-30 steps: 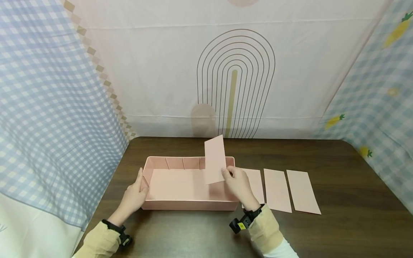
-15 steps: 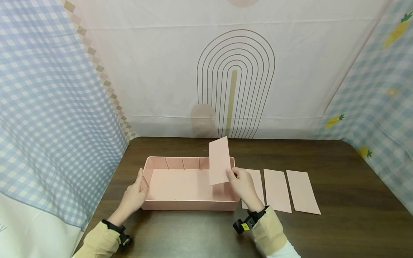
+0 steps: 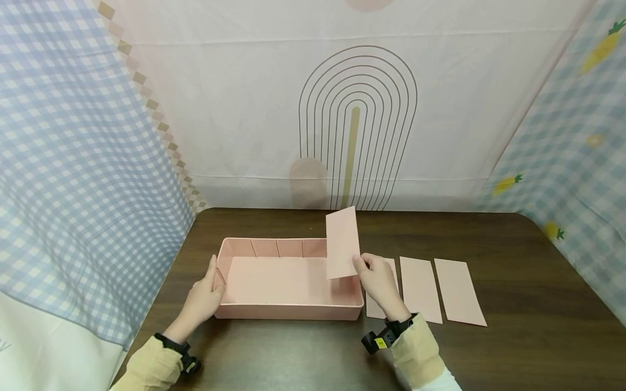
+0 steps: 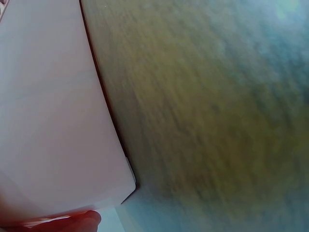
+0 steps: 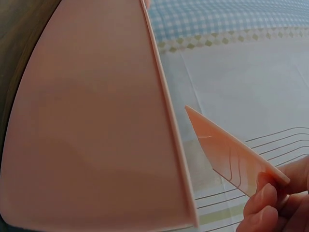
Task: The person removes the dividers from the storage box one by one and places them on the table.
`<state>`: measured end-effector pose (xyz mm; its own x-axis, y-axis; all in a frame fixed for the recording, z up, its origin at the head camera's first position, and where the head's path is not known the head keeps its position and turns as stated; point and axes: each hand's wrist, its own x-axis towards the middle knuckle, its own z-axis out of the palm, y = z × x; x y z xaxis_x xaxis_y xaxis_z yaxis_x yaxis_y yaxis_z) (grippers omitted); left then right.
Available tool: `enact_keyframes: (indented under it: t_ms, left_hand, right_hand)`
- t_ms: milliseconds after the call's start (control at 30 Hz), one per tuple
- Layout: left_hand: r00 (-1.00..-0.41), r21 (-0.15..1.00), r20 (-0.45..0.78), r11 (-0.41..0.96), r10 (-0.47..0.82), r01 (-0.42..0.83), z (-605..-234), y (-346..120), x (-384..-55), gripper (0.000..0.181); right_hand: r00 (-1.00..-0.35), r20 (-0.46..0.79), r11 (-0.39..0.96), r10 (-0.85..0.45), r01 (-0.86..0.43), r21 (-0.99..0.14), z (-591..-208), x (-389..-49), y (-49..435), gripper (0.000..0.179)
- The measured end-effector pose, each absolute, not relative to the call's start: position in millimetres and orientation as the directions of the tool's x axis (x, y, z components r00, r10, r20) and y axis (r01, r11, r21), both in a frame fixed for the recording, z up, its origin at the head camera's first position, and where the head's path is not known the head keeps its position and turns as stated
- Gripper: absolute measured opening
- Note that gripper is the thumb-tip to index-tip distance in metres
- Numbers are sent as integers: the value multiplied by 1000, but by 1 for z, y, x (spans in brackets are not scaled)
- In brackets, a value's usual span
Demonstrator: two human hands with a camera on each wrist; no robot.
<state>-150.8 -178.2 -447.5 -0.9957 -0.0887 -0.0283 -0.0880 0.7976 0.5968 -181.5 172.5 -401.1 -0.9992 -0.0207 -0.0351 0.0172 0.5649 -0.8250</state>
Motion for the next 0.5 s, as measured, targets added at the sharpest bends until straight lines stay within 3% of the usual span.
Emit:
enact_keyframes:
  t_ms: [500]
  left_hand:
    - [-995, 601, -32, 794, -91, -92, -447, -178, -151, 72]
  right_hand:
    - [-1000, -24, 620, 13, 27, -784, -406, -182, 193, 38]
